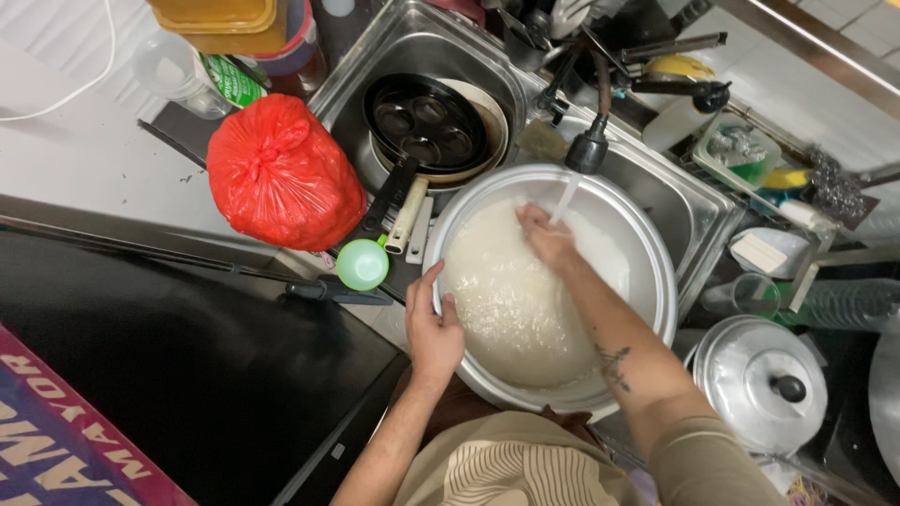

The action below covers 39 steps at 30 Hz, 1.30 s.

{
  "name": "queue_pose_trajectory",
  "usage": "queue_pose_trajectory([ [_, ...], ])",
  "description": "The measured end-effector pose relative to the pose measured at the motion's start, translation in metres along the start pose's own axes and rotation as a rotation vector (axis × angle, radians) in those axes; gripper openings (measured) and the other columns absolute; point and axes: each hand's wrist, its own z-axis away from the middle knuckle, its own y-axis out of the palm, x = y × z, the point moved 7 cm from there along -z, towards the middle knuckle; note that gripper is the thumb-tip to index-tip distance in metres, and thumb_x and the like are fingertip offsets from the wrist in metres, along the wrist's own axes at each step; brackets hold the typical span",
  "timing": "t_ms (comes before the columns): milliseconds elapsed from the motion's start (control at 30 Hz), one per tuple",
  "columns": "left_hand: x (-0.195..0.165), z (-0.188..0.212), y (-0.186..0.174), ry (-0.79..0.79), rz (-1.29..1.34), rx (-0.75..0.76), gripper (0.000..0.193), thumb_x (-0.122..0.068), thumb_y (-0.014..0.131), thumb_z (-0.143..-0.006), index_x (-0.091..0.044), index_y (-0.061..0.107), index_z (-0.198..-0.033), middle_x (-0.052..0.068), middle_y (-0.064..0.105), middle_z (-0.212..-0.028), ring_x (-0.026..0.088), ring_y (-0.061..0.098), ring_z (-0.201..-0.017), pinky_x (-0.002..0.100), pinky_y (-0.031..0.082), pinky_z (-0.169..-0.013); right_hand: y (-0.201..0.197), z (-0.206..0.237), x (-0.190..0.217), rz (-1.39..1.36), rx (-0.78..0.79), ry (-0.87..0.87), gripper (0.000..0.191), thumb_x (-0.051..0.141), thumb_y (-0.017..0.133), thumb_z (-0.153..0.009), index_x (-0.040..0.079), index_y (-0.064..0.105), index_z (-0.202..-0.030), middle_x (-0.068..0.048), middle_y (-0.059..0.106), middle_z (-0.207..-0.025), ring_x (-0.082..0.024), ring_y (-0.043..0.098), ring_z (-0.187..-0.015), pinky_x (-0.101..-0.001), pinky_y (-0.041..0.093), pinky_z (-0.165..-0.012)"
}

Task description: The person washes a large batch of rice in a big pot at a stainless steel sink. They run tap water into the pot, rub and agitate the rice by hand, tilt the pot to drain the cloudy water, and repeat rinsing cycles, finally leveling the wet rice in the pot.

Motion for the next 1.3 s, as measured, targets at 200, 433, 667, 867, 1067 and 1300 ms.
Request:
queue_pose_trajectory([
  [200, 0.002, 0.000, 0.001, -0.010, 0.057, -0.014, 0.050, 0.008, 0.058, -0.091, -0.009, 0.060, -0.138, 0.016, 0.060, -0.124, 0.031, 0.064, -0.110, 0.035, 0.054, -0.087, 0.061, 0.005, 0.029, -0.275, 0.379, -0.068, 0.096, 0.079, 0.038, -0.091, 0.015, 0.028, -0.162, -0.011, 0.027, -0.171, -0.030, 0.028, -0.155, -0.0458, 0.018, -0.126],
  [433, 0.002, -0.001, 0.001, -0.010, 0.052, -0.011, 0.049, 0.007, 0.057, -0.091, -0.009, 0.059, -0.137, 0.016, 0.059, -0.126, 0.031, 0.064, -0.114, 0.035, 0.054, -0.089, 0.101, 0.056, -0.004, -0.287, 0.632, 0.311, 0.120, 0.093, 0.034, -0.073, 0.021, 0.013, -0.167, -0.010, -0.001, -0.172, -0.028, -0.009, -0.159, -0.0676, -0.008, -0.122],
  [667, 0.001, 0.000, 0.000, 0.001, 0.029, 0.001, 0.049, 0.006, 0.058, -0.092, -0.009, 0.058, -0.139, 0.015, 0.059, -0.127, 0.031, 0.063, -0.115, 0.035, 0.053, -0.091, 0.111, 0.077, -0.024, -0.598, 0.935, 0.151, 0.100, 0.045, 0.081, -0.079, 0.001, 0.038, -0.158, -0.020, 0.056, -0.144, -0.034, 0.054, -0.133, -0.0485, 0.044, -0.111],
  [867, 0.006, -0.001, 0.002, -0.076, 0.051, 0.022, 0.050, 0.006, 0.058, -0.092, -0.011, 0.058, -0.139, 0.013, 0.058, -0.128, 0.028, 0.065, -0.108, 0.033, 0.054, -0.084, 0.029, 0.072, -0.007, -0.301, 0.435, 0.005, 0.095, 0.026, 0.088, -0.077, 0.005, 0.031, -0.149, -0.026, 0.071, -0.130, -0.035, 0.071, -0.124, -0.0383, 0.052, -0.105],
  [1067, 0.004, -0.001, 0.002, -0.079, 0.054, 0.022, 0.051, 0.007, 0.057, -0.092, -0.011, 0.058, -0.139, 0.012, 0.059, -0.127, 0.025, 0.065, -0.102, 0.032, 0.052, -0.080, -0.030, 0.065, 0.034, 0.341, 0.134, -0.534, 0.070, 0.040, 0.085, -0.082, 0.014, 0.060, -0.142, -0.023, 0.057, -0.142, -0.039, 0.054, -0.127, -0.0475, 0.042, -0.106],
  [1300, 0.005, -0.001, 0.002, -0.061, 0.056, 0.015, 0.050, 0.007, 0.058, -0.091, -0.010, 0.059, -0.138, 0.012, 0.059, -0.126, 0.025, 0.065, -0.099, 0.032, 0.052, -0.080, -0.047, 0.007, -0.015, 0.279, 0.054, -0.281, 0.062, 0.056, 0.060, -0.093, 0.024, 0.057, -0.146, -0.008, 0.059, -0.148, -0.029, 0.064, -0.126, -0.0379, 0.049, -0.110],
])
